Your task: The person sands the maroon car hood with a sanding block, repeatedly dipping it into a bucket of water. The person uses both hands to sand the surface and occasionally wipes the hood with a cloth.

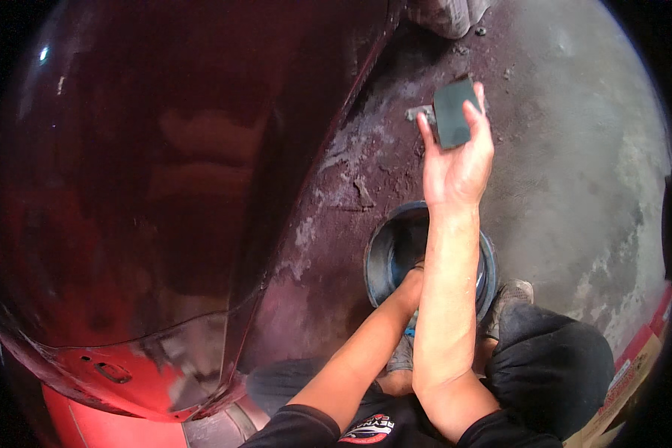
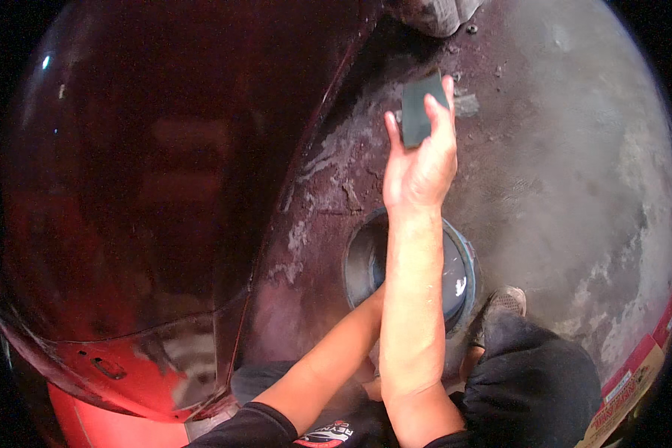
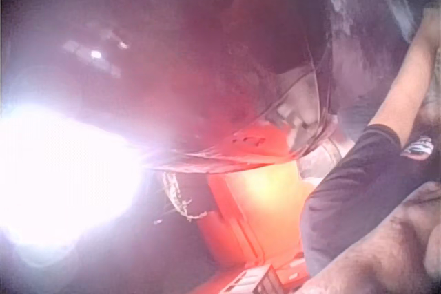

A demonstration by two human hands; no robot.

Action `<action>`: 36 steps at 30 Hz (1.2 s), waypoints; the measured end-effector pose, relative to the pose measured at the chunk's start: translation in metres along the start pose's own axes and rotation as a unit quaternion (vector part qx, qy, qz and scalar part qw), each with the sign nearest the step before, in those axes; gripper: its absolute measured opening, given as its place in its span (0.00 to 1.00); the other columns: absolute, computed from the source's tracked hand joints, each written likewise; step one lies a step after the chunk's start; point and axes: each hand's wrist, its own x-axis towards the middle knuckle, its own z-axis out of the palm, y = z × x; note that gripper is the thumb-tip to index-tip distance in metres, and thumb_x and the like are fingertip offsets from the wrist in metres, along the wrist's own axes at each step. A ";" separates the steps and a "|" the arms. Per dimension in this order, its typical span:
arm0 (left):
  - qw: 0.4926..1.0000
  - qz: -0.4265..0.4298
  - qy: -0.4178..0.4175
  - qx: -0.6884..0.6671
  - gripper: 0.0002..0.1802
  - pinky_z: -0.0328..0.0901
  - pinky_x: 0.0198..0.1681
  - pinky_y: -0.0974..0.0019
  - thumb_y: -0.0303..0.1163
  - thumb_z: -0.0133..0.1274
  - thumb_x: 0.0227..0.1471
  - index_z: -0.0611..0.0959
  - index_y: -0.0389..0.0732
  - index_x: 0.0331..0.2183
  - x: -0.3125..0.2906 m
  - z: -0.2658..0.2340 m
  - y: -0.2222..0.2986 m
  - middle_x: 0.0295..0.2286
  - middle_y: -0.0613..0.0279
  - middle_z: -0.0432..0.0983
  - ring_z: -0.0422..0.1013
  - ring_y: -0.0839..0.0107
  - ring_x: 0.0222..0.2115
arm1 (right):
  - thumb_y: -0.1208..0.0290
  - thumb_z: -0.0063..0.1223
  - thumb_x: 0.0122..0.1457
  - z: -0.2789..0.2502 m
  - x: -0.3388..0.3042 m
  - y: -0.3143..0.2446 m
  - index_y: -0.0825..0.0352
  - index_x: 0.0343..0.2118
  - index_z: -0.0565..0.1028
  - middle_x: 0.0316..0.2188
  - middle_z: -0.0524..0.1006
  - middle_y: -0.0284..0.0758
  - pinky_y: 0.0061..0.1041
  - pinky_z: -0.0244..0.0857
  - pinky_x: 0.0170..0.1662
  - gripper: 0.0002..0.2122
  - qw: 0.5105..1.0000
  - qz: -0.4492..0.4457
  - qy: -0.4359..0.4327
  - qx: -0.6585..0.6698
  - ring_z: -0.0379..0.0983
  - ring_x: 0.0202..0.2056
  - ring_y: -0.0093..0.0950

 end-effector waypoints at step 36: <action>0.625 -0.132 0.332 0.694 0.33 0.31 0.77 0.39 0.45 0.52 0.65 0.69 0.57 0.69 -0.374 -0.488 0.006 0.74 0.66 0.50 0.40 0.60 0.76 | 0.58 0.33 0.77 0.078 -0.108 0.198 0.61 0.79 0.40 0.80 0.36 0.43 0.70 0.24 0.72 0.33 0.836 -0.252 -0.170 -0.457 0.28 0.79 0.46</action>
